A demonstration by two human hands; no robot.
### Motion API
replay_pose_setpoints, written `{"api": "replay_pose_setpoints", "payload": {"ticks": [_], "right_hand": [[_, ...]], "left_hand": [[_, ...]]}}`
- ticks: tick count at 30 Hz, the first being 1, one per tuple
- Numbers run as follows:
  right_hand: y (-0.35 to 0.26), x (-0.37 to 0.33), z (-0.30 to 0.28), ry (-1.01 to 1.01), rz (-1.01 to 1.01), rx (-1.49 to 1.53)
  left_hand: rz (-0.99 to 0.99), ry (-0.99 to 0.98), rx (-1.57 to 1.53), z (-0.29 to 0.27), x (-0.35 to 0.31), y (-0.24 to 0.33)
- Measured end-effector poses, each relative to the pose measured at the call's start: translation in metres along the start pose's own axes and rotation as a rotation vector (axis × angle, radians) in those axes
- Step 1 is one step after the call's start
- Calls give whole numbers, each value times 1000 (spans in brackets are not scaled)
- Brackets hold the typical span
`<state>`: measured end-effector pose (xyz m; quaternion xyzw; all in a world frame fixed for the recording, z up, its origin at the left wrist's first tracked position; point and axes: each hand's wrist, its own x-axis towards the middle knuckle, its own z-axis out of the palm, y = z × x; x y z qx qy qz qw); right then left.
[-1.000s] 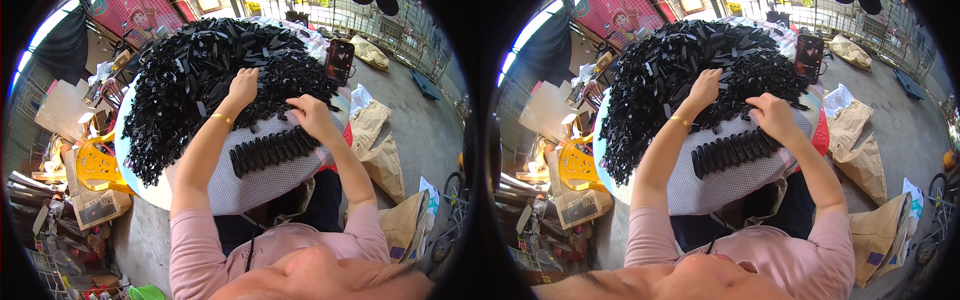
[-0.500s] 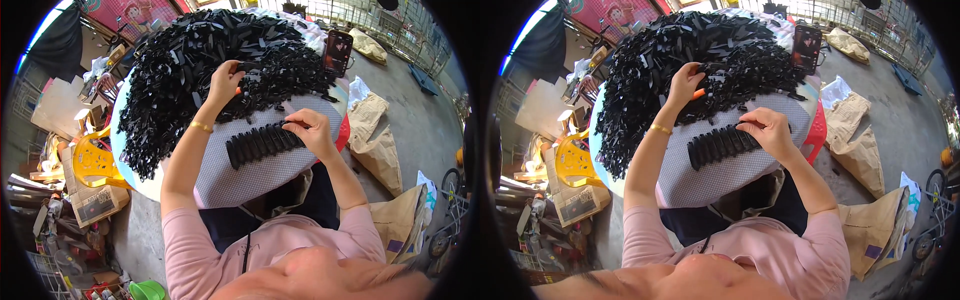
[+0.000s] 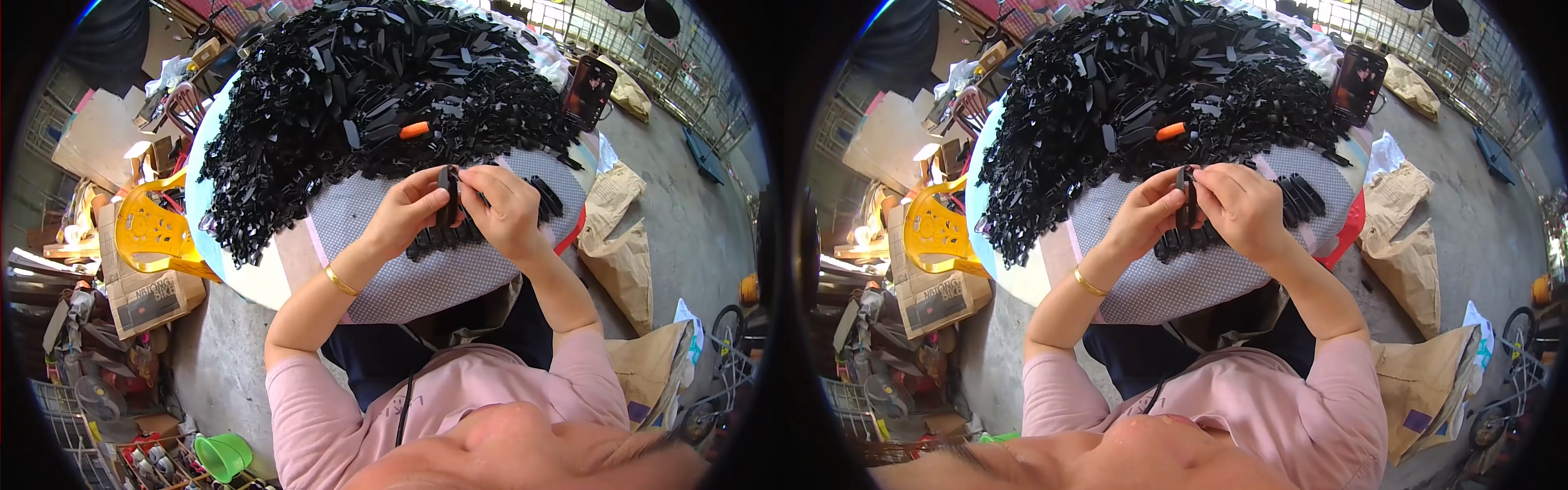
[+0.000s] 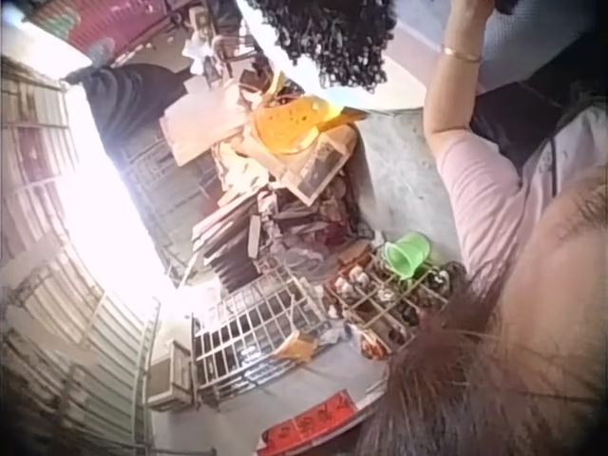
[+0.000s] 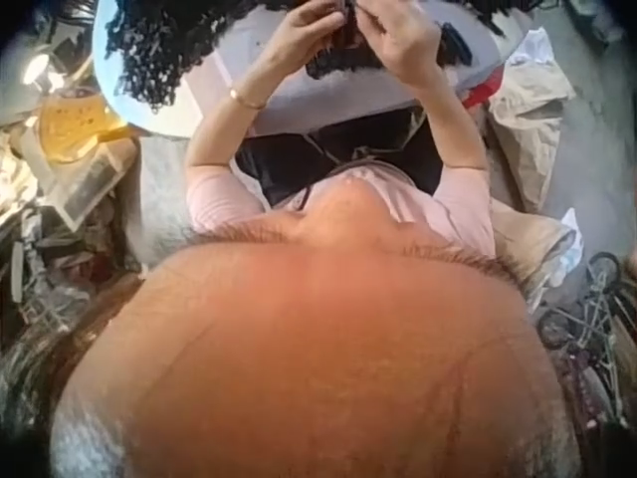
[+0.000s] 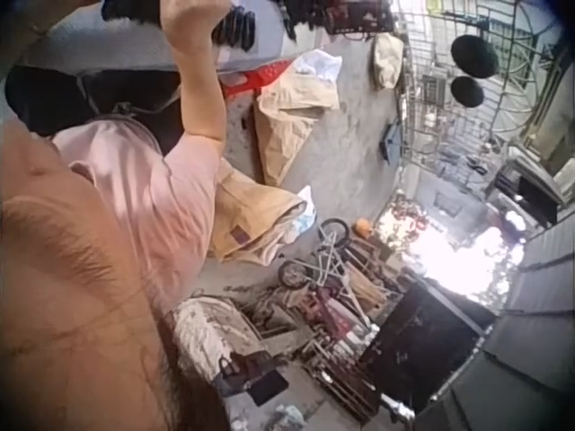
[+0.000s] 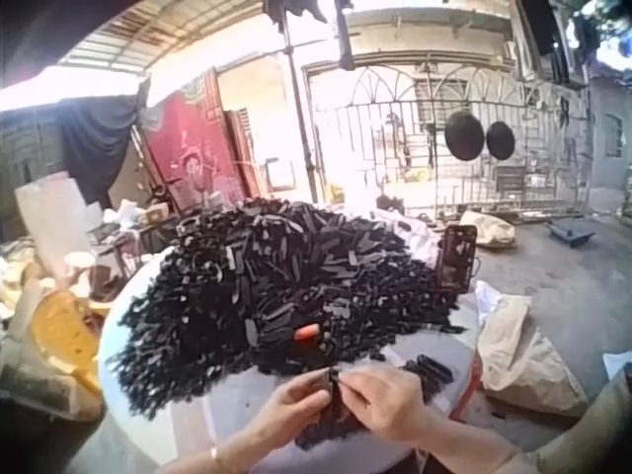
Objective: The recorder is assembling small black plastic components by hand and with a small screwdriver on a round table.
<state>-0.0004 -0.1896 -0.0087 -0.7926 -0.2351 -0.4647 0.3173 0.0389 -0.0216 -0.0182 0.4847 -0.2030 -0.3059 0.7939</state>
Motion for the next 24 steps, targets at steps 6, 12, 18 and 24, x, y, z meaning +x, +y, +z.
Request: {"api": "replay_pose_setpoints", "payload": {"ticks": [6, 12, 18, 24], "right_hand": [[-5, 3, -2, -77, -72, -70], [-11, 9, -12, -308, -14, 36], [-8, -4, -11, -302, 75, 92], [3, -14, -31, -51, 231, 48]], "left_hand": [[18, 21, 10, 0, -3, 0], [24, 115, 72, -4, -5, -3], [38, 173, 45, 6, -2, -7], [263, 141, 528, 5, 12, 2]]}}
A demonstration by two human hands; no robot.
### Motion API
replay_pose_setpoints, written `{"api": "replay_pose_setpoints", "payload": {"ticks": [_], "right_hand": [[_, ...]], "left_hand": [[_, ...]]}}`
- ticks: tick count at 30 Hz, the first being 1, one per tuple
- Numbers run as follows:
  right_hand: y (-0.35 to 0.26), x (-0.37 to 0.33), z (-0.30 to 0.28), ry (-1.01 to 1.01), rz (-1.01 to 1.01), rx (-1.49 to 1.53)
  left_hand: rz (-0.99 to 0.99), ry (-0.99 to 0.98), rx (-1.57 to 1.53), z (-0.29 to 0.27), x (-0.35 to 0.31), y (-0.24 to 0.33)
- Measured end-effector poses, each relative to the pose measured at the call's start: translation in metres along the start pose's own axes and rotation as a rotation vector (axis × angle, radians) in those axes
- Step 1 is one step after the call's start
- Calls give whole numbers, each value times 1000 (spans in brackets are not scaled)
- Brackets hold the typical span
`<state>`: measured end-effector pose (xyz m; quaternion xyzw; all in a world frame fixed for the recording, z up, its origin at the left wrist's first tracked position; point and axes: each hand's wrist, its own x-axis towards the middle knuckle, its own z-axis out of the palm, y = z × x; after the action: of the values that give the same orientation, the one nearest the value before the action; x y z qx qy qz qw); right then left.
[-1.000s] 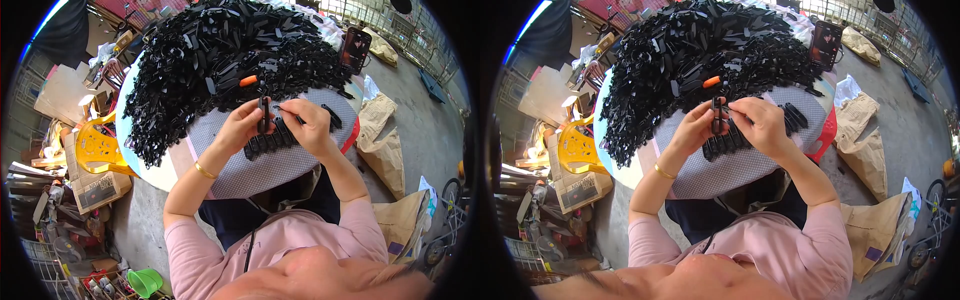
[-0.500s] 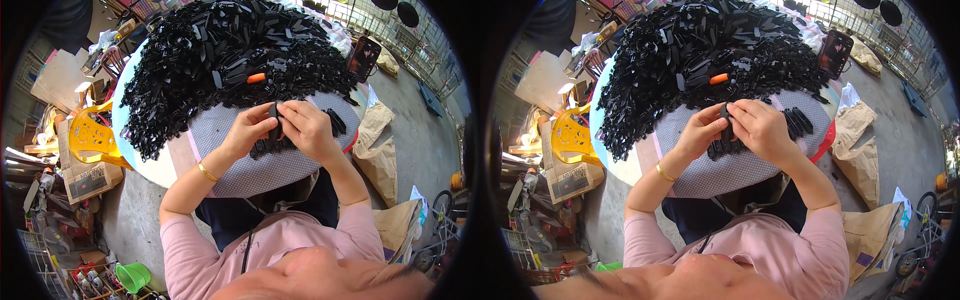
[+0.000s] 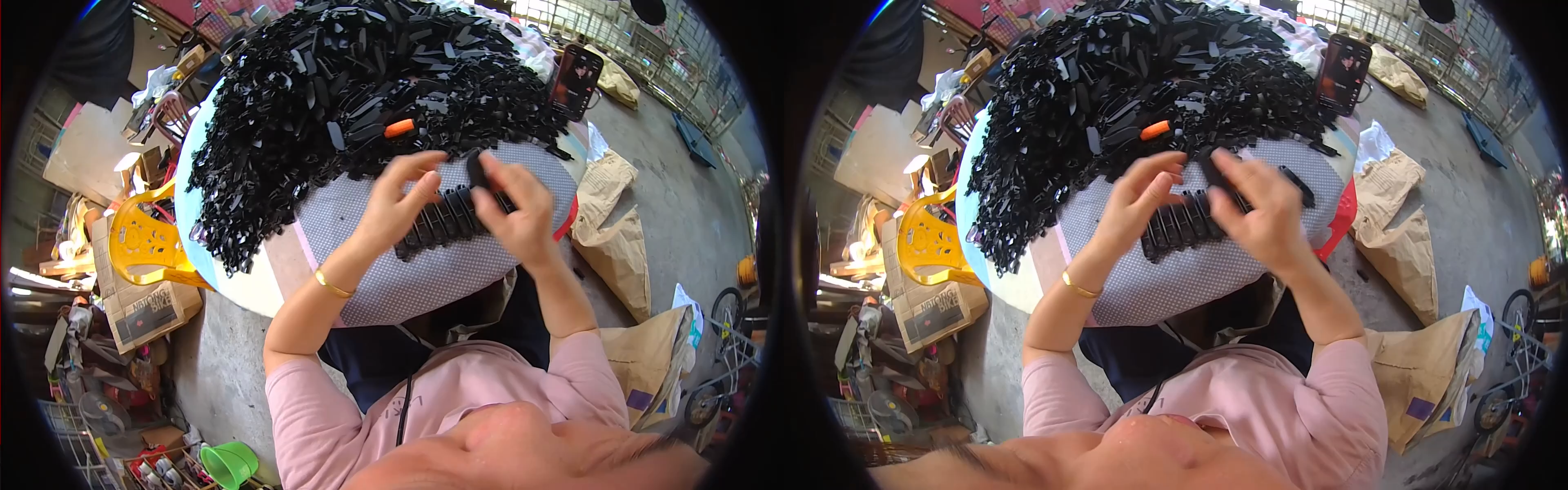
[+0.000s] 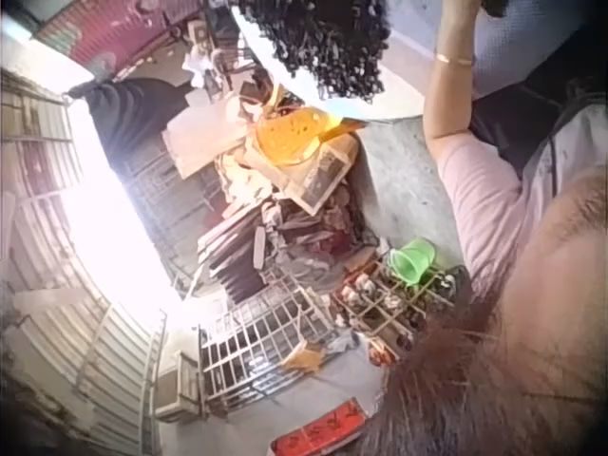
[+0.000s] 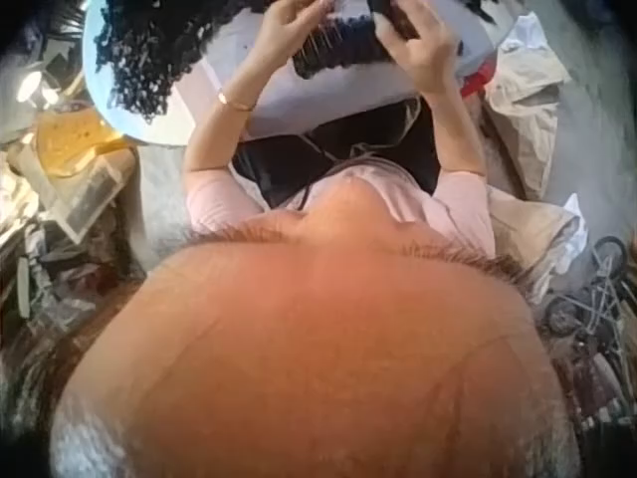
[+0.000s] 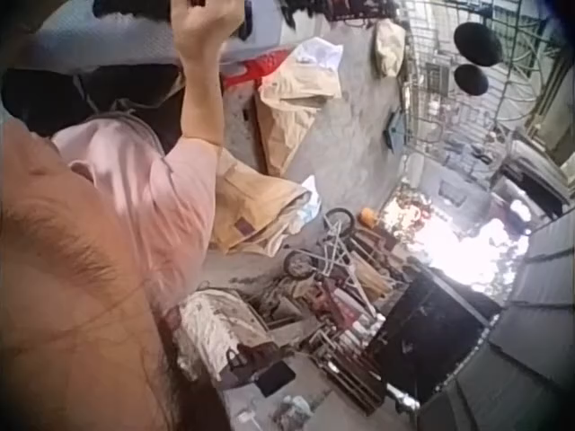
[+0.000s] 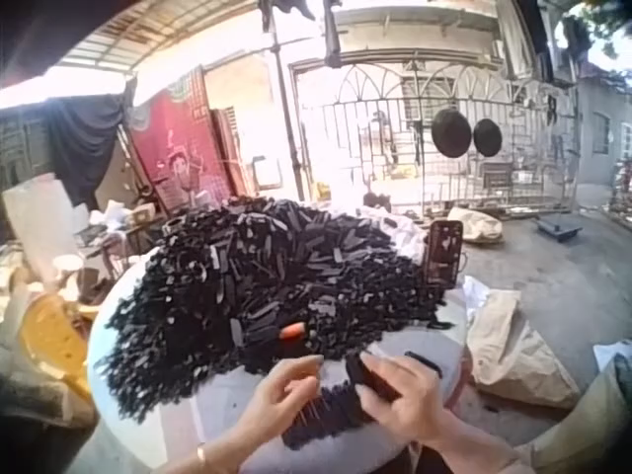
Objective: The recorder is assembling small black plastic components by hand and with a small screwdriver on a round table.
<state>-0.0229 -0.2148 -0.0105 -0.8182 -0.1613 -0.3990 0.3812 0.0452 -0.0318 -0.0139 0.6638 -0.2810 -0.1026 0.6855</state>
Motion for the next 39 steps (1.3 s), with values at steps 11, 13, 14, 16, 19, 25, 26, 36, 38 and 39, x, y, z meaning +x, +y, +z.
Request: {"api": "replay_pose_setpoints", "payload": {"ticks": [11, 13, 14, 16, 19, 25, 26, 36, 38, 39], "right_hand": [[96, -9, -85, -458, 579, -336], [99, -11, -85, -453, 537, -142], [100, -10, -85, -451, 541, -142], [100, -1, -84, -477, 535, -164], [92, 15, -62, -304, 361, -265], [105, 42, -6, -460, 156, -433], [110, 46, -1, -523, 147, -501], [126, 59, 10, -693, 343, -514], [123, 61, 9, -683, 330, -427], [119, 59, 7, -683, 328, -428]], "left_hand": [[-42, 390, 1209, -93, 9, -11], [-28, 416, 1172, -89, 8, -5], [6, 448, 1119, -87, 9, 0], [50, 516, 1102, -80, 10, 11], [203, 586, 920, -80, 14, 3], [88, 478, 287, -78, 16, -2], [93, 414, 62, -74, 17, 0], [-219, -71, -637, -66, 9, -6], [-231, -145, -678, -64, 9, -7], [-240, -159, -683, -62, 8, -7]]}}
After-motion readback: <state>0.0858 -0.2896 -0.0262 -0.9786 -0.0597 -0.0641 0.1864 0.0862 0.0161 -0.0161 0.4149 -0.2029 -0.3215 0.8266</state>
